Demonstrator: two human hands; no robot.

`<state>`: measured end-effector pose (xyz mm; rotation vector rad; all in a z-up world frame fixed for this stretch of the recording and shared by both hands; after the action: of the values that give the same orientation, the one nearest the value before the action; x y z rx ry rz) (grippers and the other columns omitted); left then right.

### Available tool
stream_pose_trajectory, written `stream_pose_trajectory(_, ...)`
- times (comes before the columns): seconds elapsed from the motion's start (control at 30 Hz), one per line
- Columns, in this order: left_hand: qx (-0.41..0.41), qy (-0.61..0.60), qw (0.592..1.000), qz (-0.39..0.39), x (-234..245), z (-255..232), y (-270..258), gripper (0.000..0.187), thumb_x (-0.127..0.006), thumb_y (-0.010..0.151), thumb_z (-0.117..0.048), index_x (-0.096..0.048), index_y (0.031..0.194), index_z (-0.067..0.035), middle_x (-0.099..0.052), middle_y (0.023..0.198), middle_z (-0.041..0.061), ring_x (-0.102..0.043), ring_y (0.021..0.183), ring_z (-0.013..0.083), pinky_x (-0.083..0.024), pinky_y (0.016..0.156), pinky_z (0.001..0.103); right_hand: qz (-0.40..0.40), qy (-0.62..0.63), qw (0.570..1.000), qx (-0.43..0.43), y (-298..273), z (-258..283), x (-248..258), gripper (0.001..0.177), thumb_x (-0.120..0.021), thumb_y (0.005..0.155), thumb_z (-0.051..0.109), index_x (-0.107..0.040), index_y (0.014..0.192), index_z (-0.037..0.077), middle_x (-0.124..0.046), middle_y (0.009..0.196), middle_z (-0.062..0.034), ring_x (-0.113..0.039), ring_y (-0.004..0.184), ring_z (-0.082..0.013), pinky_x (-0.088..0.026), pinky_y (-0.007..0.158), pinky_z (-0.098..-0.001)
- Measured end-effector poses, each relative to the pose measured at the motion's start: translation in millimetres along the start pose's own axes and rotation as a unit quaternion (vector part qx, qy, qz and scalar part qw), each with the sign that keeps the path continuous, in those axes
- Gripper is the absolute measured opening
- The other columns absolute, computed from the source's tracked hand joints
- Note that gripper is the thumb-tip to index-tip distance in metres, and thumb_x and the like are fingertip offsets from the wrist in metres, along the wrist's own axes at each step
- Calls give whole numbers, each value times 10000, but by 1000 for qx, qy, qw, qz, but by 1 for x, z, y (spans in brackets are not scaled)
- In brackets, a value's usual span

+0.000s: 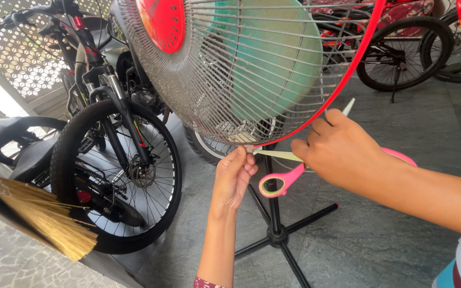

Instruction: The person uses pink-handled scissors to cut a white zip tie securing the front grill of a standing electric fan. The person repeatedly snips the zip tie until it is severed, then removes the cut piece from the fan grill.

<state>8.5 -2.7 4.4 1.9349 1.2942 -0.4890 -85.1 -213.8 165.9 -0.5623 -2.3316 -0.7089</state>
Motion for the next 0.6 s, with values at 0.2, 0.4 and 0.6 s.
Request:
stream_pose_trajectory(0.2, -11, -10, 1000, 23, -3, -1, -4, 250, -653, 1046, -262, -667, 955, -29, -610, 843, 28, -512, 754, 110, -447, 711, 279, -42, -157, 986, 31, 0, 5, -3, 134, -649, 739, 241, -614, 786, 120, -646, 673, -6, -623, 701, -185, -411, 679, -325)
stream_pose_trajectory(0.4, -6, -1, 1000, 1, -6, -3, -3, 242, -639, 1024, -258, -671, 948, -31, -596, 818, 25, -501, 732, 105, -437, 698, 271, -32, -247, 967, 46, -2, 11, 0, 118, -632, 755, 243, -577, 786, 143, -605, 664, -1, -580, 658, -164, -382, 652, -311)
stream_pose_trajectory(0.6, -11, -11, 1000, 9, -5, -3, -1, 245, -639, 1036, -255, -642, 909, -45, -598, 825, 32, -509, 739, 113, -446, 701, 278, -30, -255, 965, 45, 0, 15, 4, 126, -630, 761, 228, -560, 736, 126, -583, 637, -8, -560, 642, -168, -368, 636, -317)
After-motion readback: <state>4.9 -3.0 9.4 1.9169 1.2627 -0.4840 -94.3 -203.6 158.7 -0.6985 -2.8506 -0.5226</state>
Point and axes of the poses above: each hand's wrist, its own y-axis towards the middle knuckle, its own x-axis out of the back of the hand, z = x × y, the point moved 1 cm from there along y, towards the middle knuckle
